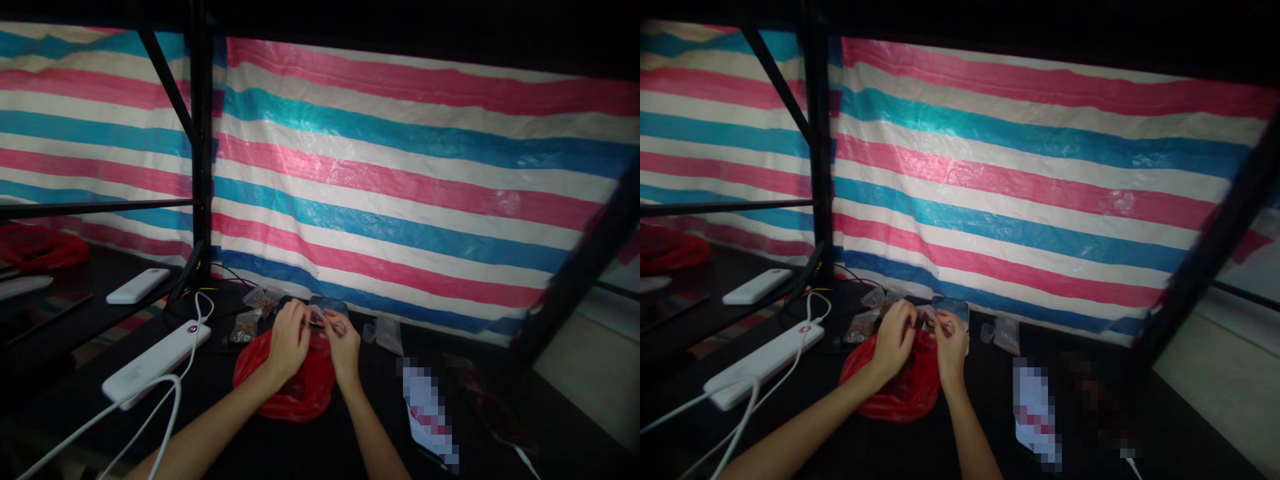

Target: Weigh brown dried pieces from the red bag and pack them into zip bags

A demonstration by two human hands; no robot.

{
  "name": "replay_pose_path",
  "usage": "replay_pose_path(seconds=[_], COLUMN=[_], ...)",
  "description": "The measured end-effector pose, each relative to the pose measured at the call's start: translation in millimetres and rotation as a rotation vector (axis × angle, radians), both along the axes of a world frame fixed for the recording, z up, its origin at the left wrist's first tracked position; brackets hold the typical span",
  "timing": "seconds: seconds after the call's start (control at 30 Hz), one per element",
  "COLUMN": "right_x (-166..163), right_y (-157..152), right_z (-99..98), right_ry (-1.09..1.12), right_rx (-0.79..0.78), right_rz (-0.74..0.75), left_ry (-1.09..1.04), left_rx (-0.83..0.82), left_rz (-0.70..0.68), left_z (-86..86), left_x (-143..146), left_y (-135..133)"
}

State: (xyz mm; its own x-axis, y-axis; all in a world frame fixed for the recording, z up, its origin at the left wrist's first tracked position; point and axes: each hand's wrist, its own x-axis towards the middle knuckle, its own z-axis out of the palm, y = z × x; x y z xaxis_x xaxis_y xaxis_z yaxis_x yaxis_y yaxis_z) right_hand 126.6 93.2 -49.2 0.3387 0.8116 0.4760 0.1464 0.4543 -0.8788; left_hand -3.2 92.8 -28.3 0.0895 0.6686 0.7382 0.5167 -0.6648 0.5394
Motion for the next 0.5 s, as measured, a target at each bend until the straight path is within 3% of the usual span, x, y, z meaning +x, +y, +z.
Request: replay_pose_path(seconds=[0.07, 0.17, 0.27, 0.43, 0.5], right_x=[-1, -1, -1, -4, -7], right_y=[-2, -4, -5, -5, -7], right_z=[-2.0, -4.4, -6.3, -8.4, -7.1], right_ry=[-0.134, -0.319, -0.399, -0.443, -0.469], right_rx=[0.072, 0.127, 0.147, 0.205, 0.219], right_rz=[-0.032, -0.048, -0.042, -0.058, -0.053], left_ry=[0.095, 0.048, -0.117, -0.434, -0.552], left_rx=[-0.124, -0.265, -0.354, -0.727, -0.805], left_rz=[-0.125, -0.221, -0.288, -0.459, -0.500], left_z=[-0.1, -4.0, -11.7, -22.5, -22.8], left_x=[5, 6, 3, 3, 4], left_y=[-4, 3, 18, 34, 35])
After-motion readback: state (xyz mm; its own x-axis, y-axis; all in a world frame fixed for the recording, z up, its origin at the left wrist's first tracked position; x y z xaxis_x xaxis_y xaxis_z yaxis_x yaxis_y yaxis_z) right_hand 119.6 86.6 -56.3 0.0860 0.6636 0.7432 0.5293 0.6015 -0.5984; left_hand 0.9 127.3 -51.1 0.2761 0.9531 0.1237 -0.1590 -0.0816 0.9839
